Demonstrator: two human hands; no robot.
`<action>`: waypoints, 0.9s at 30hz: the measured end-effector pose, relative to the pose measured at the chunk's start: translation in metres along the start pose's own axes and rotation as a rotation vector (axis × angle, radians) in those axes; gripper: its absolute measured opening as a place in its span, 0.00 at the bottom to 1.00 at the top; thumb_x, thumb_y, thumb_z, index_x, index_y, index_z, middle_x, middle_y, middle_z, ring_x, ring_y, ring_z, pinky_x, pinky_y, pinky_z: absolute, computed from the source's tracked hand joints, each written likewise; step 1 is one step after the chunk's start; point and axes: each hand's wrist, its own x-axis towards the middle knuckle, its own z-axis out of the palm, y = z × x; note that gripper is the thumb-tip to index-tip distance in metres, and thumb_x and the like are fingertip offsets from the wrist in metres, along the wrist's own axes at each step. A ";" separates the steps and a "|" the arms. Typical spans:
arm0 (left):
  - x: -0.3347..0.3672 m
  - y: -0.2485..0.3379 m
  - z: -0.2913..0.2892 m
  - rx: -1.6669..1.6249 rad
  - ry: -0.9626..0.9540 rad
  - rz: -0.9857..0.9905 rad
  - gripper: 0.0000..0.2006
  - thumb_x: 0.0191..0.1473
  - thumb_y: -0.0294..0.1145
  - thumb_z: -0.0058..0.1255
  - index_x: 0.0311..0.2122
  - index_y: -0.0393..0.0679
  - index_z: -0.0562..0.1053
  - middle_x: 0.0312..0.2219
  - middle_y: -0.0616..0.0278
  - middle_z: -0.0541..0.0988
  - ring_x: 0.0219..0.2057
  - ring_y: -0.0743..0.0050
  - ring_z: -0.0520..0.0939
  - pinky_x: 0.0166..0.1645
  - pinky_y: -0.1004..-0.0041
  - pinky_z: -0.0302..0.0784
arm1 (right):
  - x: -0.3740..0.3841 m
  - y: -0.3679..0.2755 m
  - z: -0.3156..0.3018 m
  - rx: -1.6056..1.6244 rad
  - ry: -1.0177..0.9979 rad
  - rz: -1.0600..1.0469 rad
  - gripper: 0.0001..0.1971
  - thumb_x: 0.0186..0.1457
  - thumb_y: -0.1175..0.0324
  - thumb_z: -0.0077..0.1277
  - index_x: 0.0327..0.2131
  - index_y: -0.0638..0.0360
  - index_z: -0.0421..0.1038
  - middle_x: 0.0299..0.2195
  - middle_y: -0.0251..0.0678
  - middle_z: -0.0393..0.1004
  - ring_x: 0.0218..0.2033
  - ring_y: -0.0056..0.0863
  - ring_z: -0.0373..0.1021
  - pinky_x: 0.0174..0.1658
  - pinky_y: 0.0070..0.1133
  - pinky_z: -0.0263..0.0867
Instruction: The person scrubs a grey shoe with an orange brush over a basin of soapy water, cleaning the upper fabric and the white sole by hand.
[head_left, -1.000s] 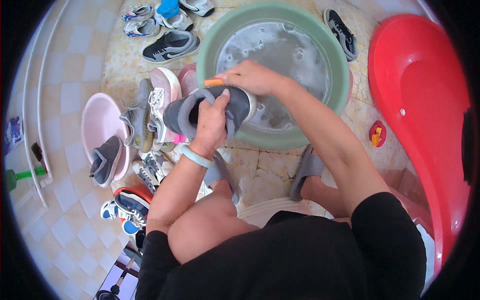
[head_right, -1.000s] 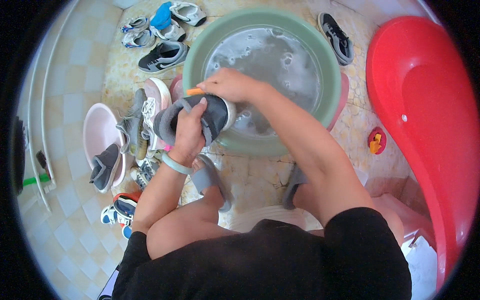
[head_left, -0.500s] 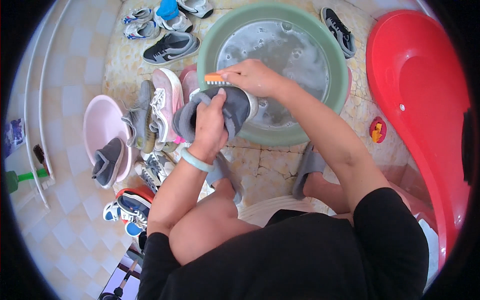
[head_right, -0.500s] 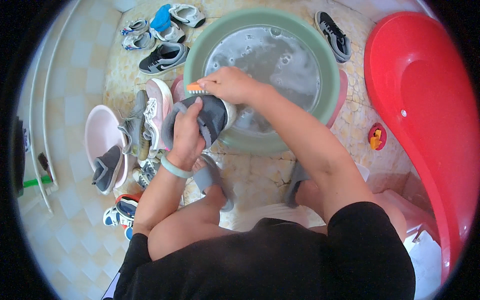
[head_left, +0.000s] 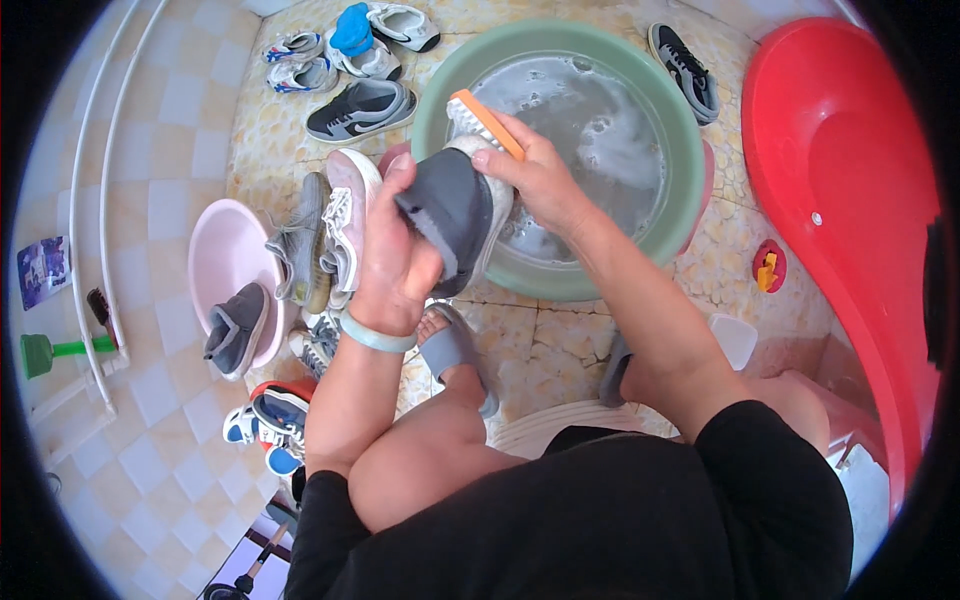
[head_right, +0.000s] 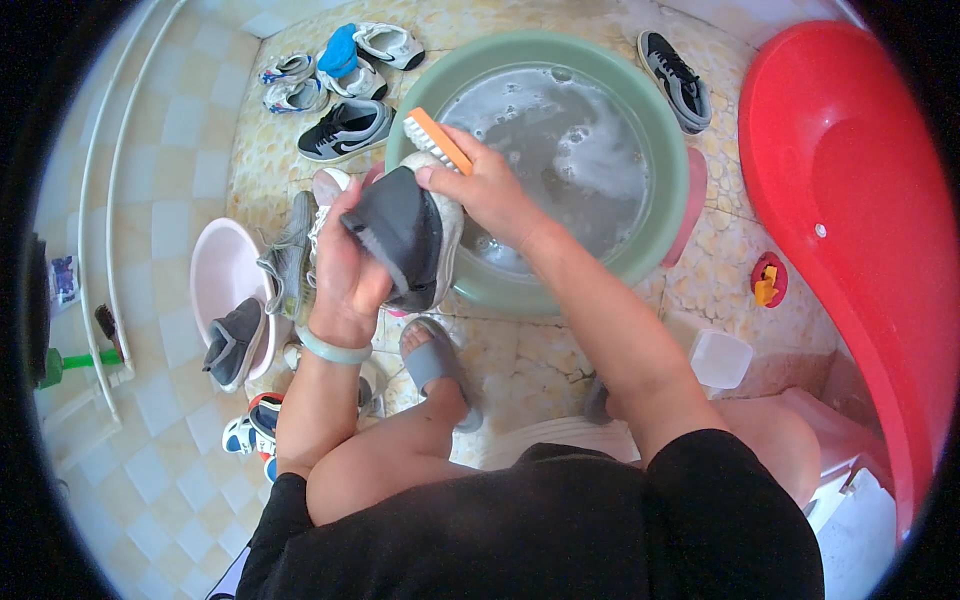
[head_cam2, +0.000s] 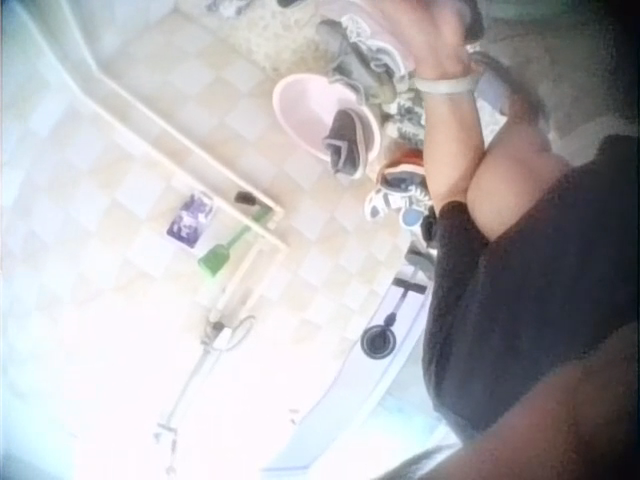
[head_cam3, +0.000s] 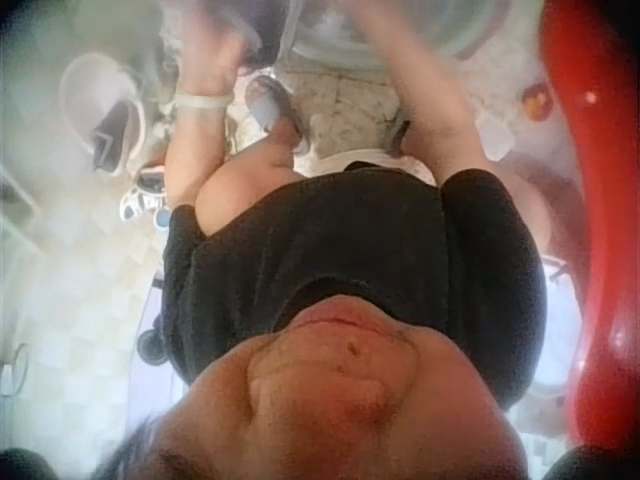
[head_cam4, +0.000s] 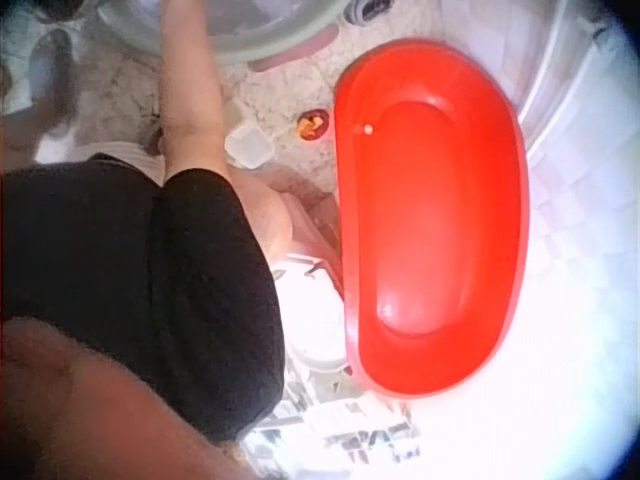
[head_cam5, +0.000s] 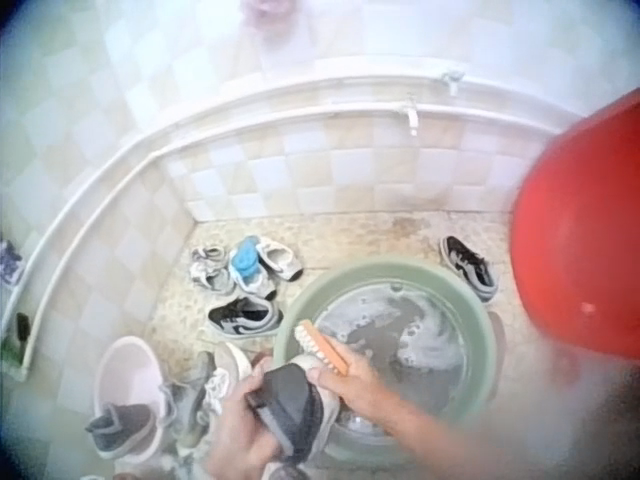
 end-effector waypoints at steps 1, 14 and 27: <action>0.001 -0.001 -0.001 0.090 -0.003 0.025 0.20 0.60 0.39 0.42 0.53 0.39 0.63 0.48 0.52 0.72 0.49 0.56 0.73 0.57 0.60 0.67 | 0.001 0.003 -0.001 0.018 0.054 0.042 0.32 0.49 0.65 0.57 0.57 0.65 0.59 0.46 0.35 0.70 0.46 0.20 0.66 0.51 0.19 0.60; -0.010 -0.009 -0.001 2.118 -0.211 0.363 0.13 0.48 0.35 0.54 0.28 0.31 0.74 0.22 0.40 0.75 0.27 0.41 0.76 0.33 0.59 0.73 | 0.003 0.004 -0.011 -0.068 0.095 0.098 0.29 0.48 0.70 0.55 0.54 0.66 0.62 0.42 0.35 0.72 0.40 0.20 0.68 0.44 0.19 0.66; 0.015 0.012 -0.026 0.882 -0.114 0.041 0.29 0.51 0.23 0.49 0.59 0.35 0.57 0.46 0.59 0.72 0.45 0.72 0.74 0.51 0.72 0.70 | -0.022 0.101 -0.095 -1.274 0.110 0.236 0.26 0.60 0.62 0.40 0.61 0.52 0.52 0.53 0.48 0.65 0.53 0.47 0.62 0.57 0.34 0.56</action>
